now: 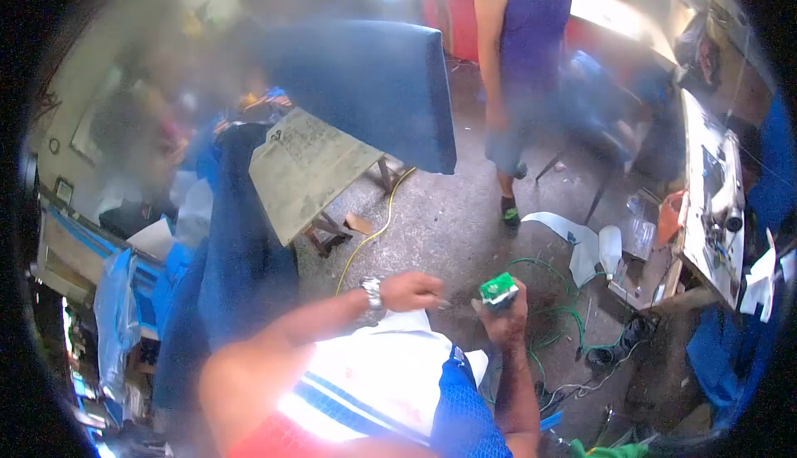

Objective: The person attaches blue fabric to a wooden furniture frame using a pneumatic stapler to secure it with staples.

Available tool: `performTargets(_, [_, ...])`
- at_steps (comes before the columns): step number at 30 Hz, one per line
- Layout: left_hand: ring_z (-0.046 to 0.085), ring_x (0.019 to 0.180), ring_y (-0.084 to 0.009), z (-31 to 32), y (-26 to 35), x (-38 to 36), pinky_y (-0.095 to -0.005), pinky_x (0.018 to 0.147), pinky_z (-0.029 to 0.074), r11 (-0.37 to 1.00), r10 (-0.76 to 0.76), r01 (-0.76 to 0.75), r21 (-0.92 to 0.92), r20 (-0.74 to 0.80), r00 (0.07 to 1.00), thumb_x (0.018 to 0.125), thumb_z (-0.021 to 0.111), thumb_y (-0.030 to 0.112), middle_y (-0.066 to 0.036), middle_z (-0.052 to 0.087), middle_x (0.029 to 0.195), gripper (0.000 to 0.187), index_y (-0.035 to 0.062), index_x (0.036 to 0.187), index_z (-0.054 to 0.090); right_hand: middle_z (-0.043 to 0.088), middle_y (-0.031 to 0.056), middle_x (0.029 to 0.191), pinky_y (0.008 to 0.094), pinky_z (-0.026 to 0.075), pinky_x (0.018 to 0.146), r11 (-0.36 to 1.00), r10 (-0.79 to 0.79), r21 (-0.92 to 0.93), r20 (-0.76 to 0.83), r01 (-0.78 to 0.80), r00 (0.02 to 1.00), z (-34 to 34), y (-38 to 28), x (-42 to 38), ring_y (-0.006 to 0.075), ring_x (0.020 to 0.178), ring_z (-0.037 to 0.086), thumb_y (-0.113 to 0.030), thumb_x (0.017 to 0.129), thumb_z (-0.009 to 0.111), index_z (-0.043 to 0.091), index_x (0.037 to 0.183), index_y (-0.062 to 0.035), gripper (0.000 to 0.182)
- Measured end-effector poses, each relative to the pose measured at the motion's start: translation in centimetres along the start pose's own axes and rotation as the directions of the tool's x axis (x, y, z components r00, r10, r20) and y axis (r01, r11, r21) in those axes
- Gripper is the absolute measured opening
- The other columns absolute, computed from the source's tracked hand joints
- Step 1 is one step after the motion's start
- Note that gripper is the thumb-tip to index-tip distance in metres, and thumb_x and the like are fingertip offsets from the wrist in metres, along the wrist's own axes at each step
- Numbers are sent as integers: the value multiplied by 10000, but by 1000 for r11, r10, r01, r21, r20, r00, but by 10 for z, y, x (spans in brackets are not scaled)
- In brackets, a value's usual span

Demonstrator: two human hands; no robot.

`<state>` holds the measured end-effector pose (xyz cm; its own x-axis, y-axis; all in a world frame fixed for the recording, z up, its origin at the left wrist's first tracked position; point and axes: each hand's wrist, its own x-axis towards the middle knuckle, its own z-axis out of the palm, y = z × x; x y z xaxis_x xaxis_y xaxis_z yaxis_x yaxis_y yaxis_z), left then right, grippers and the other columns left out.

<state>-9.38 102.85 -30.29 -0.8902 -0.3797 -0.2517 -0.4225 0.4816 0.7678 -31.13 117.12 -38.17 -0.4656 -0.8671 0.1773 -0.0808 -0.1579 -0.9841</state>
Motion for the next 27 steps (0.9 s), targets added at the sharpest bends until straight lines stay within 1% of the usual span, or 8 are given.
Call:
performTargets(3, [712,856,-324,18,-130,-28,-471,722,528,866,-501,499,-39,-57,864,894,647,327,-194,727,906,296,70,1030,705,623,130,1096,391,528,897,993,-65,-85,177,81,982,13,-21,62,245,994,645,-128,691,912,472,1318,-38,772])
performTargets(4, [710,922,-353,63,-237,-65,-469,818,543,774,-394,453,442,-224,891,845,697,358,-213,736,989,364,84,1080,742,627,137,1119,396,528,911,989,-66,-115,236,96,969,18,-12,79,240,1010,649,-144,695,917,459,1344,-31,803])
performTargets(8, [670,1033,-378,33,-293,-116,-481,914,511,459,-888,874,158,34,459,861,687,382,-234,703,1105,428,45,1123,721,585,71,1099,344,511,899,988,-89,-94,308,124,947,53,-29,149,182,980,607,-65,702,865,425,1433,-29,854])
performTargets(10, [650,1089,-391,-35,-299,-99,-487,961,496,439,-888,889,127,-90,451,869,682,394,-245,687,1163,460,26,1144,710,598,119,1137,377,515,918,997,-51,-44,291,67,955,69,6,184,224,1004,623,-82,730,855,409,1435,-26,836])
performTargets(13, [581,1227,-412,-188,-302,-42,-478,1070,442,663,-502,706,249,-551,666,887,669,413,-270,604,1331,583,-22,1272,618,581,103,1138,372,496,940,997,-78,-9,201,81,976,94,42,263,213,1042,591,-141,766,839,376,1455,-29,838])
performTargets(16, [361,1446,-407,-355,-221,58,-480,1194,299,819,-154,535,206,-820,551,954,586,452,-257,397,1548,707,-4,1473,435,572,74,1103,355,484,935,994,-108,8,18,108,994,120,63,360,188,1036,567,-169,775,821,376,1446,-26,818])
performTargets(20, [358,1460,-372,-475,-149,166,-499,1196,283,792,419,128,596,-685,595,959,521,585,-187,437,1542,730,35,1438,492,586,109,1146,388,469,967,976,-206,42,-112,212,972,154,27,450,212,1105,567,-354,847,802,378,1441,15,818])
performTargets(27, [399,1443,-312,-596,-180,250,-527,1209,215,678,385,169,715,-542,747,1012,435,559,-117,531,1477,587,155,1418,561,574,120,1116,430,477,944,805,-547,145,-192,575,815,182,1,619,228,1017,576,-225,860,717,342,1477,42,769])
